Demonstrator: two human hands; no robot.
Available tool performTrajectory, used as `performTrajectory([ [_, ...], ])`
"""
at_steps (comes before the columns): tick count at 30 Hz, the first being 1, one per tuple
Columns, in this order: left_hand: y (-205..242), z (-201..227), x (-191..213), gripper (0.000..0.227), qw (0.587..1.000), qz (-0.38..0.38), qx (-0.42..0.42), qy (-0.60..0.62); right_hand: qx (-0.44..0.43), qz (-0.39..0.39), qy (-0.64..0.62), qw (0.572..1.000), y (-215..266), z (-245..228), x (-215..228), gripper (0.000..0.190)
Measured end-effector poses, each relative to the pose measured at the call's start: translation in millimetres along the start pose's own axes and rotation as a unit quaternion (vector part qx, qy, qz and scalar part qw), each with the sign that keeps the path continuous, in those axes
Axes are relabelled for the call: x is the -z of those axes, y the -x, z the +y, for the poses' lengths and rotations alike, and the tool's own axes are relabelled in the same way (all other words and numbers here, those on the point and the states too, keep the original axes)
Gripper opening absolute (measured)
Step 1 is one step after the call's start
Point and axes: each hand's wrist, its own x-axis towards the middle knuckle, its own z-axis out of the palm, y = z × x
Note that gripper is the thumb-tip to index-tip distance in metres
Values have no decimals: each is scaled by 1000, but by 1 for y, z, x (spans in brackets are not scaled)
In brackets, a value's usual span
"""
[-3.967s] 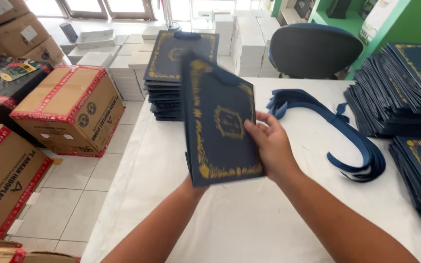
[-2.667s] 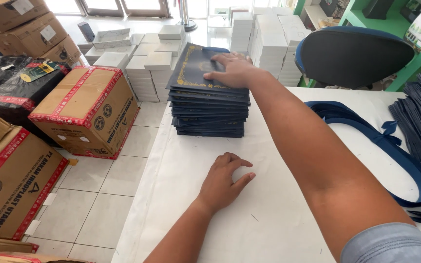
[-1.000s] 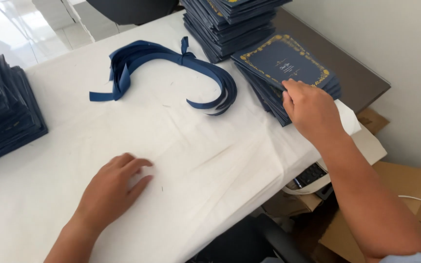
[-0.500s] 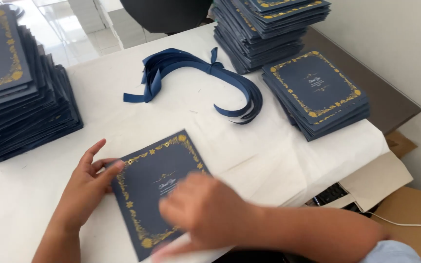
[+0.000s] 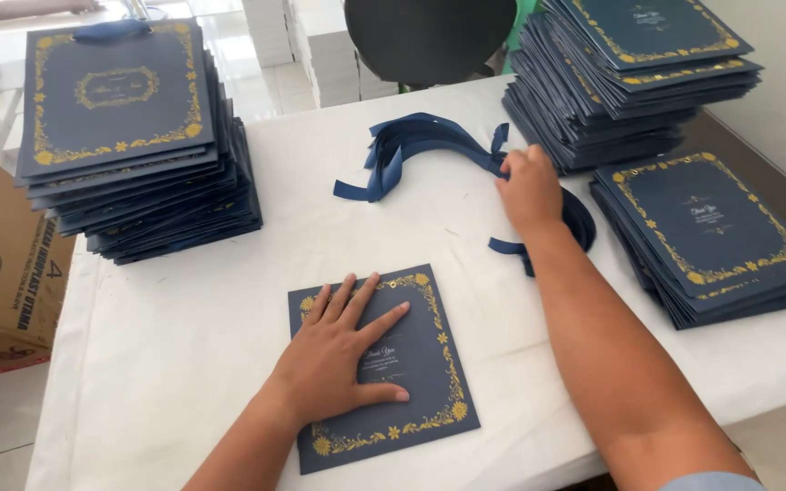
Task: Assembling gift bags by threading ribbons through pre-punched holes and tying them to form handles.
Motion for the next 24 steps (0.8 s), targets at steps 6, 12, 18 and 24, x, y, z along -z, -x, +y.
performTrajectory([
  [6, 2, -5, -1, 101, 1000, -14, 6, 19, -42, -14, 30, 999, -1, 11, 3, 27],
  [12, 4, -7, -4, 102, 1000, -1, 0, 18, 4, 32, 43, 999, 1, 20, 4, 17],
  [18, 3, -9, -6, 102, 1000, 7, -4, 13, -7, 200, -91, 976, -1, -5, 50, 40],
  [24, 4, -6, -6, 102, 1000, 14, -3, 17, -67, 462, -527, 710, 15, -78, 156, 32],
])
